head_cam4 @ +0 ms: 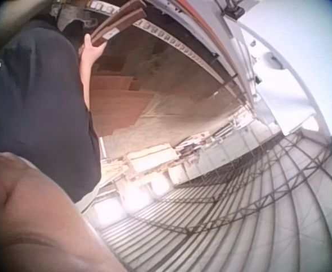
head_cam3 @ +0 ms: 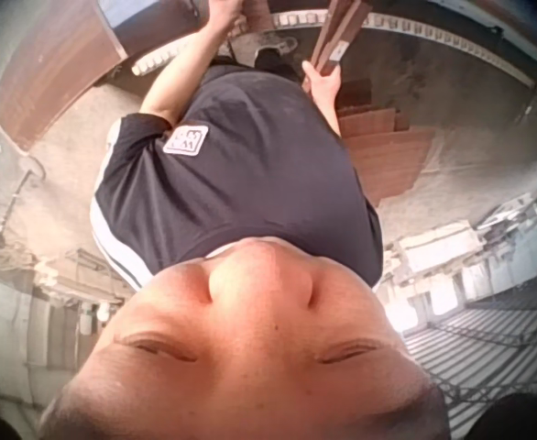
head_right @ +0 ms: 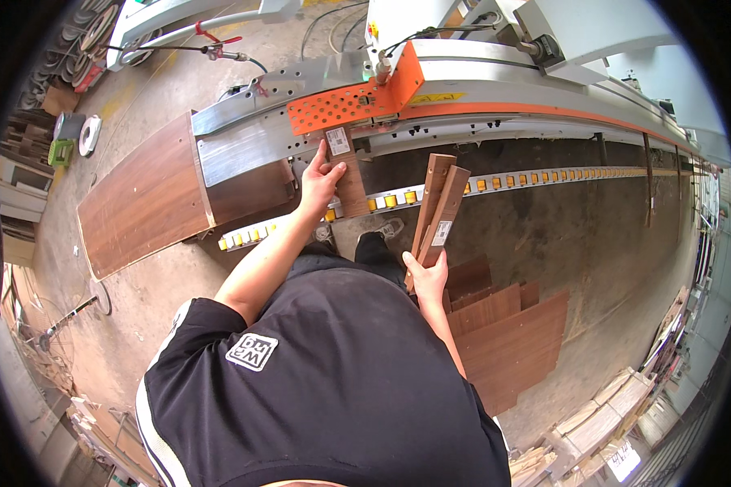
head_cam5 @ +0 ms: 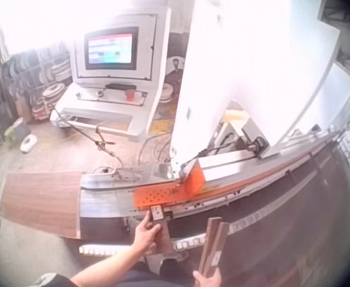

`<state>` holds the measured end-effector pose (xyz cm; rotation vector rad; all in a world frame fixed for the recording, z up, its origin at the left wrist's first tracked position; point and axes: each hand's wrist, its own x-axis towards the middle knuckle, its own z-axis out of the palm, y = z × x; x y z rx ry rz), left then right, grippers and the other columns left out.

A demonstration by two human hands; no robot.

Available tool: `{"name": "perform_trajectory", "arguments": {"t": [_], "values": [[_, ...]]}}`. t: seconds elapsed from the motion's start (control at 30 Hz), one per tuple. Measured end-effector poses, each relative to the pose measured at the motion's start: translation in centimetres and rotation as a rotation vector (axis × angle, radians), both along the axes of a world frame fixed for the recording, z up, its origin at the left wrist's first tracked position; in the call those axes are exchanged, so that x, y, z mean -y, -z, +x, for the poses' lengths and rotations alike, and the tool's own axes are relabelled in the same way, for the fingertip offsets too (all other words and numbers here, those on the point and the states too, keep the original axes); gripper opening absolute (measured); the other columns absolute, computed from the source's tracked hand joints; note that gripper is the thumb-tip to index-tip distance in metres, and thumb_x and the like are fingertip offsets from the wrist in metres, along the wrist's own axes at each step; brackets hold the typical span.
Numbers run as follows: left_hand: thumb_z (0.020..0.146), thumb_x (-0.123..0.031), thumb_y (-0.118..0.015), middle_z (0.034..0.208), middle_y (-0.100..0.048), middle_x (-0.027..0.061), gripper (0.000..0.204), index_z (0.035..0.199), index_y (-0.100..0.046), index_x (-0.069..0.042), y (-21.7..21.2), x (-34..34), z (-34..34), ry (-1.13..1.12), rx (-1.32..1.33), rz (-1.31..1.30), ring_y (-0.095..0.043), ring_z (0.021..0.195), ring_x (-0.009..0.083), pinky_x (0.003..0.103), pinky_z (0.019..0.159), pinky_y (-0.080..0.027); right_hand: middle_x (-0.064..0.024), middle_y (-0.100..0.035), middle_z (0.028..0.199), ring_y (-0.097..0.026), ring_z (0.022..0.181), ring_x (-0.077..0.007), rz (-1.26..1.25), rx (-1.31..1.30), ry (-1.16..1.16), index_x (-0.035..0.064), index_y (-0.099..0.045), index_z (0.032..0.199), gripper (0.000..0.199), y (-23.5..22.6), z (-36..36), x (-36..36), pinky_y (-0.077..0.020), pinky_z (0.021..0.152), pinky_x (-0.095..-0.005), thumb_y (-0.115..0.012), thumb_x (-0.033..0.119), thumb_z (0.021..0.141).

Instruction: The person feeds wooden boards into an edge-banding machine, moves a large tabletop panel across a workspace, and uses an air nozzle to clear dust from the machine and their hands.

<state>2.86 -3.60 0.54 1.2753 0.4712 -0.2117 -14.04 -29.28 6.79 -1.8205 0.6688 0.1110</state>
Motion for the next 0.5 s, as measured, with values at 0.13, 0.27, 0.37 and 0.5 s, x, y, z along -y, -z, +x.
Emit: {"name": "perform_trajectory", "arguments": {"t": [0.13,0.27,0.37,0.5], "values": [[0.095,-0.011,-0.072,0.090,-0.069,-0.0022,0.081,0.162,-0.028,-0.018,-0.8,3.9,1.6,0.028,-0.043,-0.051,-0.057,0.069,0.0031,0.022,0.051,-0.045,-0.0119,-0.071,0.109,-0.066,0.099,-0.0201,0.013,-0.028,-0.011,-0.0028,-0.059,0.122,0.062,-0.4,1.0,1.8,-0.0511,0.092,-0.0341,-0.090,0.025,0.076],[0.096,-0.006,-0.068,0.088,-0.068,0.0003,0.080,0.163,-0.025,-0.016,-0.7,8.1,3.1,0.049,-0.044,-0.078,-0.061,0.071,0.0059,0.025,0.055,-0.051,-0.0114,-0.070,0.109,-0.066,0.099,-0.0196,0.047,0.026,0.032,-0.0017,-0.059,0.123,0.061,0.1,1.0,3.3,-0.0512,0.092,-0.0337,-0.090,0.023,0.076],[0.094,-0.008,-0.070,0.085,-0.068,0.0002,0.081,0.162,-0.027,-0.016,-1.0,10.8,4.0,0.057,-0.058,-0.066,-0.059,0.067,0.0058,0.026,0.052,-0.050,-0.0114,-0.070,0.111,-0.066,0.100,-0.0195,0.027,0.024,0.012,-0.0015,-0.059,0.124,0.062,0.2,0.9,4.5,-0.0513,0.092,-0.0339,-0.090,0.023,0.076],[0.094,-0.014,-0.070,0.090,-0.068,0.0014,0.079,0.162,-0.029,-0.017,0.1,13.7,5.3,0.167,-0.025,0.048,-0.060,0.069,0.0080,0.027,0.053,-0.052,-0.0115,-0.070,0.112,-0.066,0.101,-0.0196,0.008,0.035,0.014,-0.0018,-0.058,0.124,0.064,-1.2,1.2,4.6,-0.0513,0.093,-0.0347,-0.091,0.024,0.075]]}}
